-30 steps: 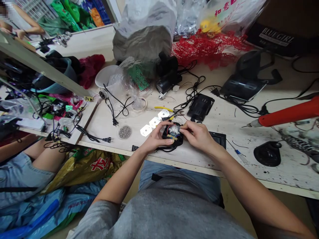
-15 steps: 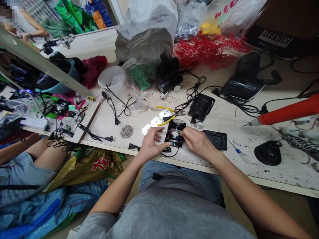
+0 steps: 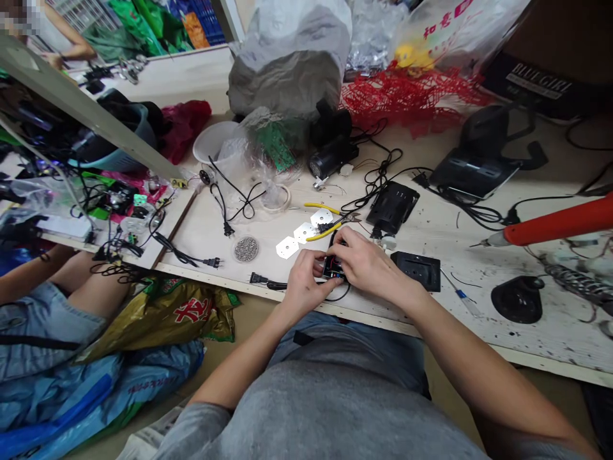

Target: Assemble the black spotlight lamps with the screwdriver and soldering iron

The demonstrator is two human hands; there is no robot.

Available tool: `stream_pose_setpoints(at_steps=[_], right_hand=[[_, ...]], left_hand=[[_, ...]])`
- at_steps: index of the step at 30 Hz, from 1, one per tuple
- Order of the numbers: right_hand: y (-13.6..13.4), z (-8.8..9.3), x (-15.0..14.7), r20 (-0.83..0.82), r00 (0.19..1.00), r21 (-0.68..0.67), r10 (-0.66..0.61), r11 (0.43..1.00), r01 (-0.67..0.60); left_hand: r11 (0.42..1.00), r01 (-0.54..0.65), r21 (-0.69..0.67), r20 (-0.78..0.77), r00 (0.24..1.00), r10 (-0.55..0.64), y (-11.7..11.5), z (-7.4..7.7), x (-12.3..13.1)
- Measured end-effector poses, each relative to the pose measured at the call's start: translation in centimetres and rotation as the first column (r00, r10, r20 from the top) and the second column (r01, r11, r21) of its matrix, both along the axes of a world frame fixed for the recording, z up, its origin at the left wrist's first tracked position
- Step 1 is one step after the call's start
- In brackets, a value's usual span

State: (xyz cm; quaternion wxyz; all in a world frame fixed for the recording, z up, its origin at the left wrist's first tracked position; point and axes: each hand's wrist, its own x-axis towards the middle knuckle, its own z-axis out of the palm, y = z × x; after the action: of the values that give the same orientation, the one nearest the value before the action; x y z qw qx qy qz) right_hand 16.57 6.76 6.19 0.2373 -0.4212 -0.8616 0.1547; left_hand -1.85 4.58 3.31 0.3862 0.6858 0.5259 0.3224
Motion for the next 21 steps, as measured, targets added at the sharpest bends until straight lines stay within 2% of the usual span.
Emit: stream_pose_setpoints(at_steps=[6, 12, 15, 21], right_hand=[[-0.9, 0.3, 0.5, -0.109, 0.994, 0.003, 0.004, 1.0, -0.003], [-0.9, -0.1, 0.8, -0.062, 0.998, -0.015, -0.025, 1.0, 0.024], [-0.7, -0.1, 0.8, -0.057, 0.998, 0.013, -0.006, 1.0, 0.007], [-1.9, -0.3, 1.0, -0.16, 0.984, 0.117, 0.075, 0.991, -0.056]], left_hand=[[0.999, 0.026, 0.047, -0.006, 1.0, -0.025, -0.1, -0.4, -0.1], [0.994, 0.054, 0.096, -0.031, 0.998, -0.051, 0.0, -0.5, 0.2], [0.993, 0.063, 0.095, -0.043, 0.997, -0.059, 0.1, -0.4, 0.1], [0.985, 0.051, 0.164, -0.022, 0.999, -0.048, -0.1, -0.8, -0.2]])
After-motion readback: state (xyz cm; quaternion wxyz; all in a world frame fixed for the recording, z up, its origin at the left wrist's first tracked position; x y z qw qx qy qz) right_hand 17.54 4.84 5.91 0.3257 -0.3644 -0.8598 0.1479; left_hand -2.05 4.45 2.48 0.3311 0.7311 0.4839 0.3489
